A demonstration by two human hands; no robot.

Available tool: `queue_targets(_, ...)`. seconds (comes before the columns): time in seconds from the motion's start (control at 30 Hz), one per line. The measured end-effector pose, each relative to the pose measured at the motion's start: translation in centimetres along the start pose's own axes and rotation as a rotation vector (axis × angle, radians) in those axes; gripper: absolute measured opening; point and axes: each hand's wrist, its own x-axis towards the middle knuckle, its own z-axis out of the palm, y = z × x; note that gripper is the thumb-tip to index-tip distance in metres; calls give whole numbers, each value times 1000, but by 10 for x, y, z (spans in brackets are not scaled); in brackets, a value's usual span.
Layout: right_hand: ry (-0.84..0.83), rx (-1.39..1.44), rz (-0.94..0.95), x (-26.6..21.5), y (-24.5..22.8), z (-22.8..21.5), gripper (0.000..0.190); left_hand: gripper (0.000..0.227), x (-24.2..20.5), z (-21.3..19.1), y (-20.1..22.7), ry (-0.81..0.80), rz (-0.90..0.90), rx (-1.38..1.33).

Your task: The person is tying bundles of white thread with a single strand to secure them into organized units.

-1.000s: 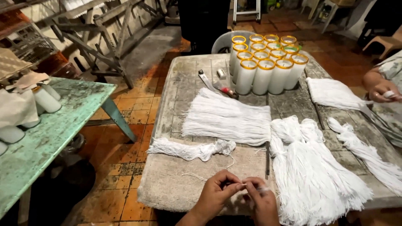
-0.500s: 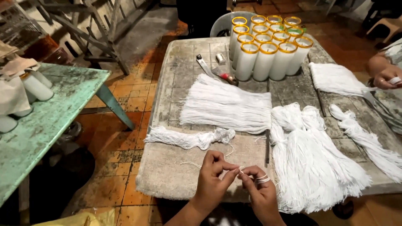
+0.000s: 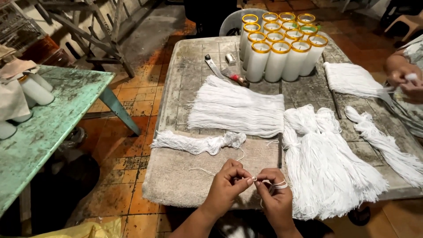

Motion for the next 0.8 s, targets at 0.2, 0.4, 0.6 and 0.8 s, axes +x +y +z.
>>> queue_targets(0.2, -28, 96, 95, -4, 5, -3, 12, 5, -2, 3, 1, -23, 40, 90)
queue_targets(0.4, 58, 657, 411, 0, 9, -6, 15, 4, -1, 2, -7, -24, -23, 10)
queue_targets(0.6, -300, 1083, 476, 12, -26, -3, 58, 6, -1, 4, -3, -51, 129, 26)
queue_targets(0.8, -650, 272, 84, 9, -41, -5, 15, 2, 3, 2, 2, -93, 119, 218)
